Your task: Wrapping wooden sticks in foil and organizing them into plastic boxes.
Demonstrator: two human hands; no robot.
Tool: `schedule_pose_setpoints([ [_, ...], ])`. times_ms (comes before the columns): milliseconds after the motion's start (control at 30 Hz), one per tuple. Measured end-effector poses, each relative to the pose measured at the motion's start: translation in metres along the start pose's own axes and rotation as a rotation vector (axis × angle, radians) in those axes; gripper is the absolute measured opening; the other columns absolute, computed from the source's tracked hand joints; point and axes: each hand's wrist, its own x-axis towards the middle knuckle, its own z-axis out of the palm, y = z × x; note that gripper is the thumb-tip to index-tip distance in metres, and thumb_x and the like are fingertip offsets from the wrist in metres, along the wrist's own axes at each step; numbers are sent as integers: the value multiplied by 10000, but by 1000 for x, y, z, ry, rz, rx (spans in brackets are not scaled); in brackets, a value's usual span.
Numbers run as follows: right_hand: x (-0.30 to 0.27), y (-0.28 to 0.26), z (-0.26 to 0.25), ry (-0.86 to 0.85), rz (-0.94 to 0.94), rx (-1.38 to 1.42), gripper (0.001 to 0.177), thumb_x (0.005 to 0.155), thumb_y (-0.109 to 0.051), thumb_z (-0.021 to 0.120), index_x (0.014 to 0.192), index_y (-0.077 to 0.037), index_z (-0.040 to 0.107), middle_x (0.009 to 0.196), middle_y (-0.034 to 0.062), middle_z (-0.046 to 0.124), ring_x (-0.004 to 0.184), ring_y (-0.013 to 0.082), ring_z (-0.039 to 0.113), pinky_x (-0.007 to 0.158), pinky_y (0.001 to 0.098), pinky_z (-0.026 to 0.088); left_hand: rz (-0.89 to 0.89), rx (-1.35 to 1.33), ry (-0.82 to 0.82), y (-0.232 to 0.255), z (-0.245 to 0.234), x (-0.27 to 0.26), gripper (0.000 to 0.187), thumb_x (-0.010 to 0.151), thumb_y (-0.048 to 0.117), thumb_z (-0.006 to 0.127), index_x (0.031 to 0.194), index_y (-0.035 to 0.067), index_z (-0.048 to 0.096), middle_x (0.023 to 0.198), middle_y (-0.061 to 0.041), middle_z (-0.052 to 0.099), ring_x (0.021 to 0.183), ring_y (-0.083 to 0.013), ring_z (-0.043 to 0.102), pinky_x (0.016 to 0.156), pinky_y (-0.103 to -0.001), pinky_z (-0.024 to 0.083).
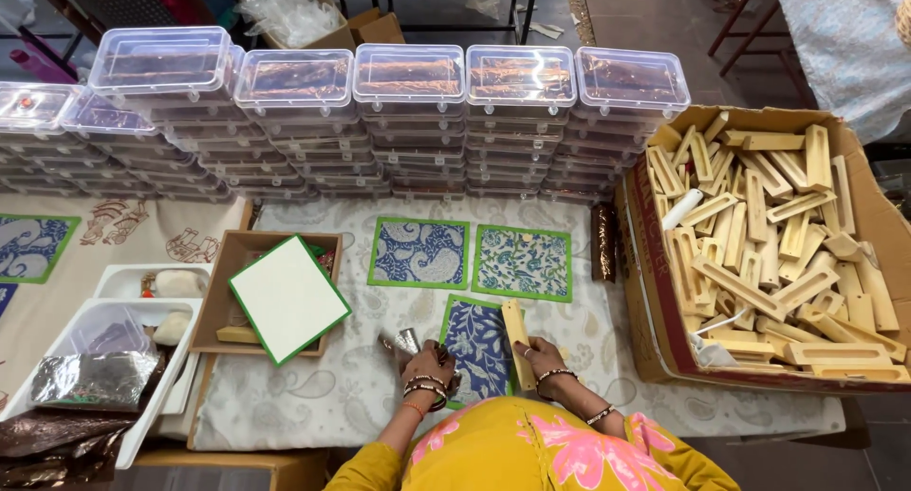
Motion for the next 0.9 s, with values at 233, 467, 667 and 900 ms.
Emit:
schedule_pose_setpoints([
  [233, 30, -5, -34, 0, -16, 142, 402, 919, -262, 741, 1205, 12, 671, 945, 73, 716, 786, 181, 657, 719, 358, 547, 77, -133, -25, -6, 50, 39, 574, 826, 514, 748, 1218, 113, 622, 1140, -161, 737, 1090, -354, 701, 943, -442, 562],
  [467, 15, -28, -49, 39, -42, -32, 411, 935, -276, 720, 1218, 19, 686, 953, 79, 733, 795, 174, 669, 725, 343, 536, 133, -163, -68, 16, 19, 19, 413, 862, 451, 707, 1184, 198, 661, 1157, -90, 742, 1093, -331, 703, 943, -443, 561],
  [667, -50, -67, -5, 326, -464, -730, 471, 892, -357, 705, 1259, -67, 647, 1108, 143, 702, 855, 281, 684, 768, 397, 539, 47, 147, 506, -32, -65, 16, 381, 916, 271, 633, 1296, 281, 622, 1295, -60, 637, 924, -357, 721, 759, -520, 581],
  [900, -48, -67, 8, 104, -501, -918, 463, 884, -410, 679, 1244, -122, 636, 1181, 139, 675, 1019, 358, 671, 846, 452, 528, -319, 176, 587, -73, -142, 21, 915, 776, 389, 765, 1562, 168, 351, 1557, -110, 379, 931, -308, 728, 680, -461, 609],
])
